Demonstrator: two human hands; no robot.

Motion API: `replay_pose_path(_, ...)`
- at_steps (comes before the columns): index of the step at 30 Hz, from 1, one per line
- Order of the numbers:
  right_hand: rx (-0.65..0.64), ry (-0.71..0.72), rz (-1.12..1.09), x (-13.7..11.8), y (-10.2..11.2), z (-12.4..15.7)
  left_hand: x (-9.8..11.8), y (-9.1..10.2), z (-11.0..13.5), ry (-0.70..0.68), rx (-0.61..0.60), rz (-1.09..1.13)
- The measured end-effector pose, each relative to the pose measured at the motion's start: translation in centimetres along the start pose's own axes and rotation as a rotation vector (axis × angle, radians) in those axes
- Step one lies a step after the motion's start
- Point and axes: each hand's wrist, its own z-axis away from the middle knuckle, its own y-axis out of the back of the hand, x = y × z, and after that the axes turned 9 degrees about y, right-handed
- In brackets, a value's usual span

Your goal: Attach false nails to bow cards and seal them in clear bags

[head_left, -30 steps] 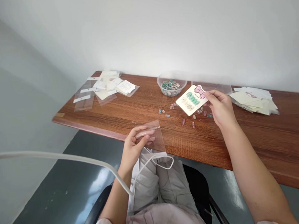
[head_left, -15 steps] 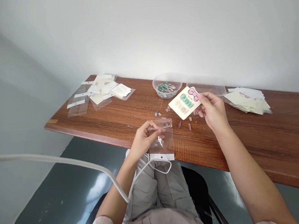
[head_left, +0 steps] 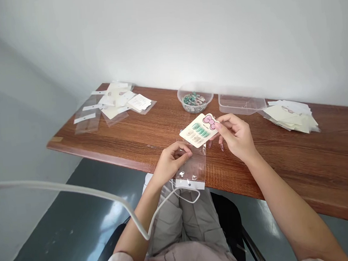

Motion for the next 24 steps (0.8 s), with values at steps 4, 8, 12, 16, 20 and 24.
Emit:
replay_pose_path(4,-0.058,0.116,0.174,-0.36,-0.05,0.24,0.2,-0.13,0.07,-0.004,-0.003,-0.014)
replay_pose_path(8,-0.117,0.168,0.291,-0.46,0.07,0.31,0.4,-0.2,0.13,-0.032,0.007,-0.064)
replay_pose_path(12,-0.165,0.146,0.318,-0.55,0.33,0.23,0.47,-0.08,0.27,-0.076,0.02,-0.082)
replay_pose_path(16,-0.218,0.126,0.3,-0.72,0.6,0.17,0.45,0.08,0.46,-0.122,-0.01,-0.11)
replay_pose_path(20,-0.265,0.119,0.273,-0.83,0.69,0.16,0.46,0.16,0.64,-0.147,-0.007,-0.145)
replay_pose_path(24,-0.269,0.089,0.264,-0.99,0.62,0.13,0.57,0.24,0.8,-0.163,-0.013,-0.15)
